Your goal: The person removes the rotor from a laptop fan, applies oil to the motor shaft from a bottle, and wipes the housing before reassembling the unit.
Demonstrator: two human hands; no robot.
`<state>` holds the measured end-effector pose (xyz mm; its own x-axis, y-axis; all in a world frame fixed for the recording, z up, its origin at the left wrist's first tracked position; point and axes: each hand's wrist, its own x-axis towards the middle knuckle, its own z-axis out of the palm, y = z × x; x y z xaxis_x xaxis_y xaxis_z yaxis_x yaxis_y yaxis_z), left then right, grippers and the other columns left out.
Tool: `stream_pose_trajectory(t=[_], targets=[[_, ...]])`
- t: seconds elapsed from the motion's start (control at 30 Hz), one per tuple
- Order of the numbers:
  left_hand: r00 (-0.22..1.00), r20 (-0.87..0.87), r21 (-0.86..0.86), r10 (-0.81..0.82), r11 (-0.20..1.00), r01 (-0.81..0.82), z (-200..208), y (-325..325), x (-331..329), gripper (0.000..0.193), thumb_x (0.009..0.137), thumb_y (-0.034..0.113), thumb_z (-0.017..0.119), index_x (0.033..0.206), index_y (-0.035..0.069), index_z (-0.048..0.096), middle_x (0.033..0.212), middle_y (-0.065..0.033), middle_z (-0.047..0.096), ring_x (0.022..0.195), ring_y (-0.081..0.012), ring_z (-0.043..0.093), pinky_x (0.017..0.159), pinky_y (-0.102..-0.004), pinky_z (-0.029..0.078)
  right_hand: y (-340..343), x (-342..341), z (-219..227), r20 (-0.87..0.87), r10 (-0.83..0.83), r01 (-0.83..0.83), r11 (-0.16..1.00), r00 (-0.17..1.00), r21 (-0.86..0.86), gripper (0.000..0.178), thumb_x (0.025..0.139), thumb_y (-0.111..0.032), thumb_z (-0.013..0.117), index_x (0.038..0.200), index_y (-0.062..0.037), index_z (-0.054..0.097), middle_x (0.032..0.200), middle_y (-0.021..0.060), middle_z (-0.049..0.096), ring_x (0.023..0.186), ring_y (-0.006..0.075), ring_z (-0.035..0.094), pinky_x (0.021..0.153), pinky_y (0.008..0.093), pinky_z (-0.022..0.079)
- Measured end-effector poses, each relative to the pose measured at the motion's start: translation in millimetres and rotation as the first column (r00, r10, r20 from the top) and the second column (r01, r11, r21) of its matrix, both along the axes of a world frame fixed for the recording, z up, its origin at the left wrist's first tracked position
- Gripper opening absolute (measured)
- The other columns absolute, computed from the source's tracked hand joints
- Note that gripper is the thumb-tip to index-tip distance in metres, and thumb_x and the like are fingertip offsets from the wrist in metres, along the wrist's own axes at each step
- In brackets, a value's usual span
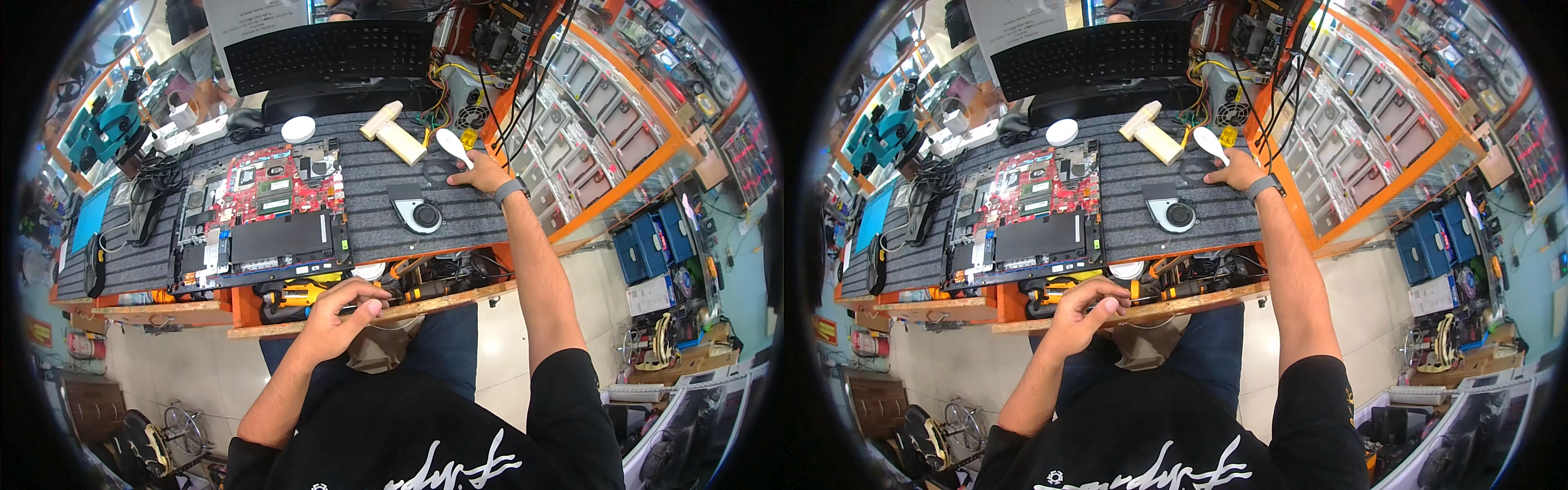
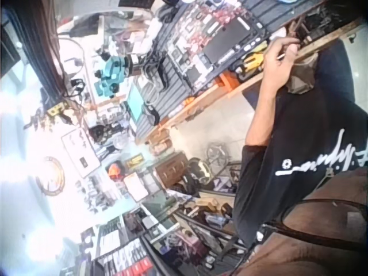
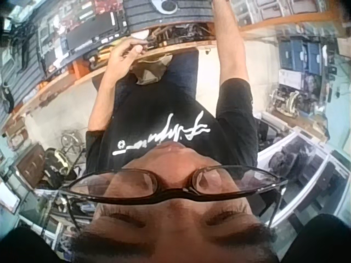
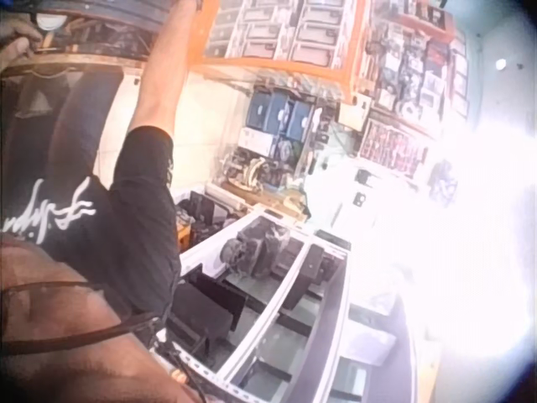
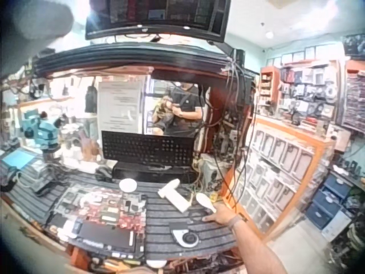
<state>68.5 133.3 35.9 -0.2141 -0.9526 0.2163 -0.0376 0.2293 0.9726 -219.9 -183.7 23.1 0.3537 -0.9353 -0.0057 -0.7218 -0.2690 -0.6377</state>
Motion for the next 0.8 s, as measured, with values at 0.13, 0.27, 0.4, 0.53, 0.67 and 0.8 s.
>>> stream_pose_trajectory(t=[0.13,0.27,0.4,0.53,0.67,0.8], targets=[[1.0,0.015,0.039,-0.004,0.999,0.004,-6,0,3,0.022,0.1,0.016,0.057,0.11,-0.002,0.065,0.104,-0.0097,0.064,0.095,-0.0164,0.066,0.08,-0.0292,0.054,-1,6,-7,-0.018,0.076,-0.077,0.995,0.997,-0.057,0.072,0.067,-0.036,0.09,0.119,0.0066,0.064,0.11,0.0208,0.07,0.103,0.0309,0.067,0.09,0.0363,0.049],[1.0,0.008,0.072,-0.019,0.997,0.019,-2,-3,1,0.022,0.101,0.015,0.056,0.111,-0.002,0.065,0.105,-0.0096,0.064,0.097,-0.016,0.065,0.082,-0.0284,0.054,0,-2,-5,0.002,0.052,-0.051,0.996,0.999,-0.072,0.066,0.071,-0.037,0.088,0.117,0.0047,0.066,0.104,0.0189,0.071,0.099,0.0303,0.066,0.088,0.0353,0.048],[1.0,-0.013,0.081,-0.009,0.997,0.01,-8,-12,-3,0.023,0.101,0.017,0.057,0.113,-0.002,0.064,0.109,-0.0093,0.064,0.099,-0.0155,0.065,0.085,-0.0286,0.053,19,-15,20,0.267,-0.056,-0.004,0.976,0.962,0.216,0.034,0.087,-0.029,0.078,0.103,-0.0013,0.067,0.077,0.0,0.061,0.07,0.0115,0.055,0.066,0.028,0.044],[0.993,0.031,0.091,0.111,0.989,-0.113,-7,-40,-24,0.027,0.1,0.019,0.062,0.119,-0.001,0.063,0.114,-0.0088,0.063,0.104,-0.0155,0.063,0.09,-0.0297,0.052,74,-27,29,0.723,-0.294,-0.072,0.901,0.625,0.429,0.017,0.094,-0.023,0.072,0.089,-0.0128,0.059,0.067,-0.0105,0.04,0.058,0.0017,0.035,0.052,0.0215,0.029],[0.971,-0.176,0.123,0.161,0.982,-0.14,3,-74,-78,0.03,0.097,0.017,0.067,0.12,-0.002,0.063,0.117,-0.0108,0.064,0.107,-0.0132,0.062,0.093,-0.0293,0.051,140,-21,28,0.866,-0.33,-0.189,0.888,0.376,0.42,0.014,0.095,-0.021,0.07,0.091,-0.0116,0.06,0.072,-0.0101,0.044,0.058,0.0026,0.037,0.053,0.0213,0.031],[0.868,-0.49,0.187,0.079,0.982,0.016,-6,-99,-107,0.019,0.097,0.016,0.068,0.104,-0.001,0.065,0.102,-0.008,0.07,0.09,-0.0091,0.066,0.08,-0.0252,0.053,187,-7,32,0.878,-0.334,-0.197,0.888,0.343,0.415,0.013,0.097,-0.02,0.068,0.093,-0.0101,0.061,0.074,-0.0086,0.045,0.059,0.0026,0.037,0.054,0.0209,0.032]])
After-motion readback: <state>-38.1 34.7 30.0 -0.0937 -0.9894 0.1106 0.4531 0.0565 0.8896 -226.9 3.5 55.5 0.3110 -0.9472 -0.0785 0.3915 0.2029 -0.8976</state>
